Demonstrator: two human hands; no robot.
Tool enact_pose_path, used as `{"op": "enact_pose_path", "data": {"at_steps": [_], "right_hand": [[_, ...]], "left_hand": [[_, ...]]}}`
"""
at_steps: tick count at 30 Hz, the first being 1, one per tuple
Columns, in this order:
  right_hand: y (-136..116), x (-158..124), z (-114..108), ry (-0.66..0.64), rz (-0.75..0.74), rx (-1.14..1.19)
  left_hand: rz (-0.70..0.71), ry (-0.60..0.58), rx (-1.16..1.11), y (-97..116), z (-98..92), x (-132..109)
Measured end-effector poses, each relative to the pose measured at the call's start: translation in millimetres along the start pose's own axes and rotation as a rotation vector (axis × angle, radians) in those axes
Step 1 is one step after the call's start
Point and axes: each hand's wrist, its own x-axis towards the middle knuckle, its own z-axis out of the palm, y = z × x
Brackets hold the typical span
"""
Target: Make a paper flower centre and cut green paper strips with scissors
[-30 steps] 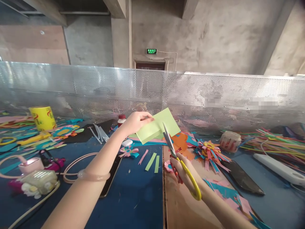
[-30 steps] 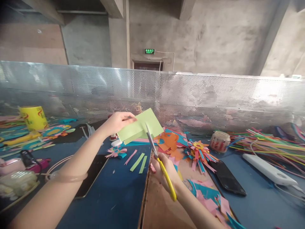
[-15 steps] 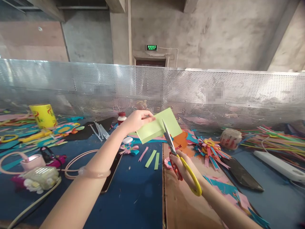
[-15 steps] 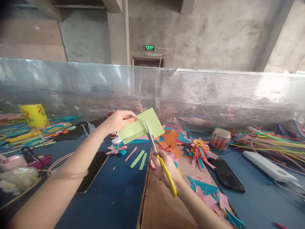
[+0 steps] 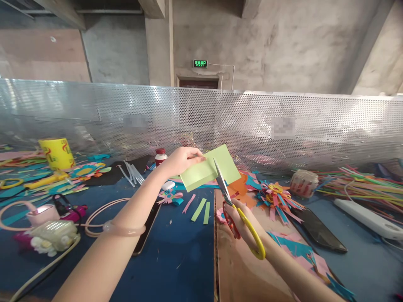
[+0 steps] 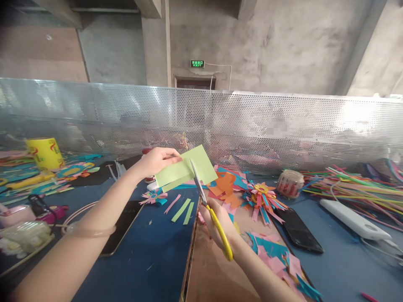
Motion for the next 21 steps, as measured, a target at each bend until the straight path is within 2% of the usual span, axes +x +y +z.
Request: {"op": "enact_pose_path", "data": {"at_steps": [7, 21], "right_hand": [[-1.4, -0.3, 0.6, 0.002, 0.023, -0.038], [2.7, 0.5, 3.0, 0.004, 0.033, -0.086]], "left_hand": [[-0.015, -0.037, 0.006, 2.2, -1.2, -0.6], [-0.003, -0.038, -0.021, 2.9, -0.5, -0.9]]}}
